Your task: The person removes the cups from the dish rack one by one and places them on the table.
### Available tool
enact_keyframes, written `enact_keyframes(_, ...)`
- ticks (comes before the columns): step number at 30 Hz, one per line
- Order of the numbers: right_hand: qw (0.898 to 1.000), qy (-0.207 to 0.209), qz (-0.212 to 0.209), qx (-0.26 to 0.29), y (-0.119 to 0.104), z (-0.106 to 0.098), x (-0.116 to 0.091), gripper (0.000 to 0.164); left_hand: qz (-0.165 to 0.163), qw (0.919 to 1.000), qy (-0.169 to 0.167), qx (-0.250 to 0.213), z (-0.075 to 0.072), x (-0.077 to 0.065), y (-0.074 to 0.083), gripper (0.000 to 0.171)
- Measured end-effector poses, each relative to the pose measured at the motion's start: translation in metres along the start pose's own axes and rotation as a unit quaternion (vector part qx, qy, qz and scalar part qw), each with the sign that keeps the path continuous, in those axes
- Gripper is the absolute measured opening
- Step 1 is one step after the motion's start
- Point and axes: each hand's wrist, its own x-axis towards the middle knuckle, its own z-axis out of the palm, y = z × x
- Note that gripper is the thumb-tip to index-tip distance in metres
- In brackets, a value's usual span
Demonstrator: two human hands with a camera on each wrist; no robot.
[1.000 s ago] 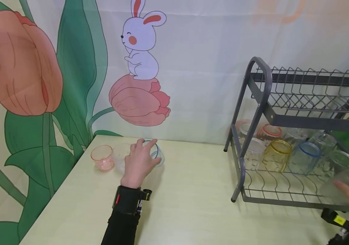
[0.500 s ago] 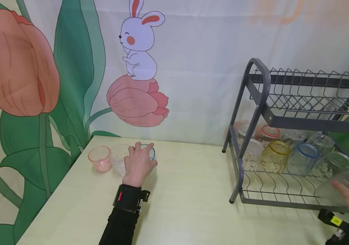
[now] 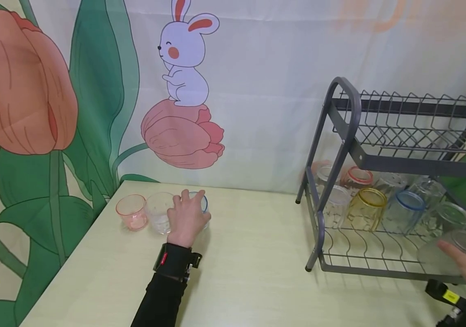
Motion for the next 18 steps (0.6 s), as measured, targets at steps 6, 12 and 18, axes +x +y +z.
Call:
enact_keyframes(6,1.0,0.02,0.003,0.01,0.0068,0.0026,-0.0009,0.095,0.006,0.9996,0.005,0.026,-0.0015,-0.0008,0.0025,0.055)
enact_keyframes(12,0.997,0.074,-0.017,0.017,0.0059,-0.0014,-0.0022,0.083,0.016,0.999,0.008,0.041,-0.0026,-0.002,0.0028,0.051)
enact_keyframes(18,0.995,0.096,-0.036,0.018,0.0045,-0.0033,-0.0029,0.079,0.017,0.9989,-0.002,0.043,-0.0032,-0.0022,0.0035,0.051)
